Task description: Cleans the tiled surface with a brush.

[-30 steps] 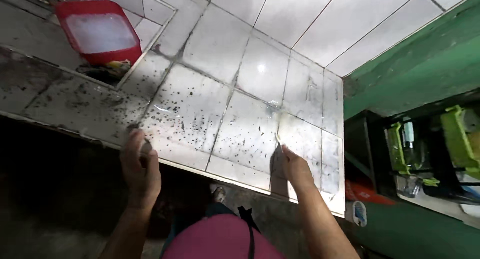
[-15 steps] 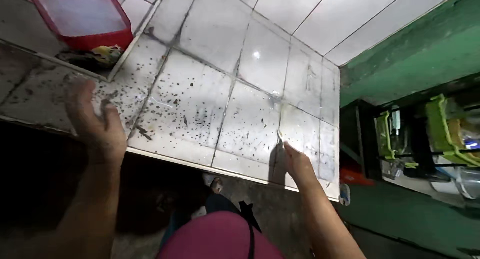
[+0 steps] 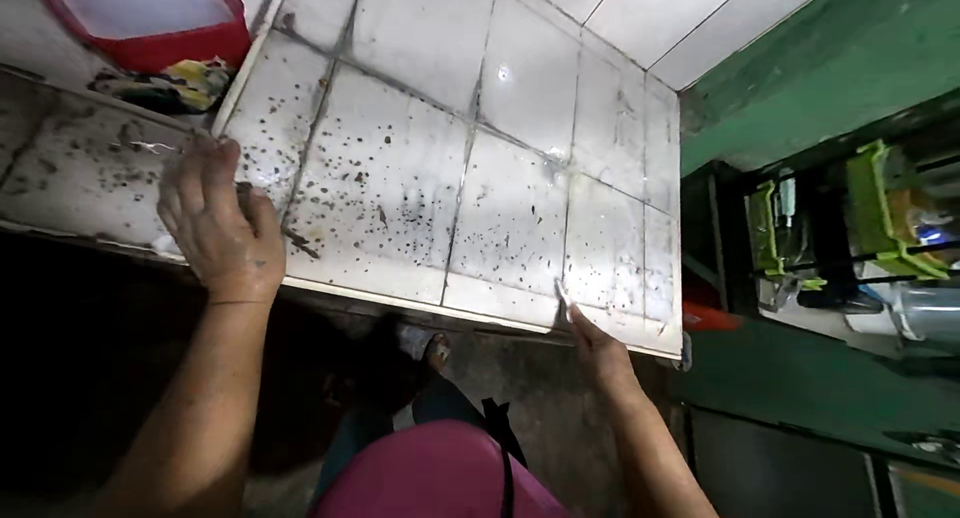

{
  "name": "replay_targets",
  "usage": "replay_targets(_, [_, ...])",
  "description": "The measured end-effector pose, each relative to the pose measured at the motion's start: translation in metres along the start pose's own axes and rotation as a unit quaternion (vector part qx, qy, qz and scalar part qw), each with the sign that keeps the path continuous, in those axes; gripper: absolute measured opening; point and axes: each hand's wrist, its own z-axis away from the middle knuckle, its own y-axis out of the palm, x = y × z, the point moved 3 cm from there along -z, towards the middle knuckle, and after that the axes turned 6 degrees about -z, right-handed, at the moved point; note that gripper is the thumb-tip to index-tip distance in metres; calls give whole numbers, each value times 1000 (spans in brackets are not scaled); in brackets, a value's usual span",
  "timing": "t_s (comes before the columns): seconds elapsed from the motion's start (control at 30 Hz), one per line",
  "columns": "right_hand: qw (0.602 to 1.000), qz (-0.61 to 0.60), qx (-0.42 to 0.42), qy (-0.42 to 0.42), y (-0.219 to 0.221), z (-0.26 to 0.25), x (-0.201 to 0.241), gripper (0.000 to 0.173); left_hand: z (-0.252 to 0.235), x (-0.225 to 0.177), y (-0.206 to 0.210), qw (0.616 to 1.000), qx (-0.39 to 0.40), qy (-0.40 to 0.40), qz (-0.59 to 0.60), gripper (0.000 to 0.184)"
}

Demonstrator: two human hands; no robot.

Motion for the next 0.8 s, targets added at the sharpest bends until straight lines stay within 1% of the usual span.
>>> replay_targets(0.07, [998,14,39,-41,8,-10,31,45,1,3,1,1000,-6,14,21,49])
replay_targets(0.13, [995,41,81,-46,13,-13,64,48,4,12,-2,995,-34,33,90,48])
replay_targets(0.17, [992,58,95,-53,12,-13,70,49,6,19,-6,990,-53,40,128,48])
replay_targets(0.2, [990,72,94,-73,10,-12,63,49,11,28,-15,987,-60,40,146,48])
replay_targets(0.23, [989,82,85,-91,5,-13,47,48,19,39,-28,987,-60,34,147,49])
replay_targets(0.3, [988,93,72,-104,-6,-17,2,45,48,72,-54,991,-69,16,110,51])
replay_targets(0.33, [988,92,72,-104,-10,-20,-15,44,68,90,-66,993,-70,-8,97,53])
replay_targets(0.37, [987,92,77,-106,-12,-23,-22,44,91,101,-79,991,-76,-53,95,53])
replay_targets(0.4, [986,89,86,-112,-10,-25,-19,44,111,94,-93,984,-71,-126,102,54])
replay_targets(0.47, [981,80,103,-147,-2,-28,8,44,137,51,-118,943,-56,-308,116,55])
replay_targets(0.5, [978,84,119,-152,0,-30,24,45,152,47,-119,924,-36,-366,107,55])
replay_targets(0.53, [974,95,138,-153,0,-32,36,46,178,65,-112,922,-4,-375,90,55])
replay_targets(0.57, [970,105,150,-158,-3,-35,40,48,213,98,-98,930,18,-360,64,55])
replay_targets(0.6, [967,119,159,-162,-9,-39,38,51,247,124,-85,930,34,-363,47,55])
replay_targets(0.63, [964,128,159,-169,-15,-42,29,52,281,142,-74,917,53,-393,37,53])
replay_targets(0.67, [963,133,152,-179,-23,-45,15,53,313,151,-67,894,69,-441,39,54])
replay_targets(0.73, [963,129,144,-186,-36,-53,-16,53,389,174,-57,836,90,-535,83,57])
replay_targets(0.77, [964,124,140,-189,-38,-57,-26,51,435,190,-53,822,96,-551,103,58])
replay_targets(0.8, [963,122,140,-197,-37,-60,-27,49,490,219,-47,828,96,-542,105,60])
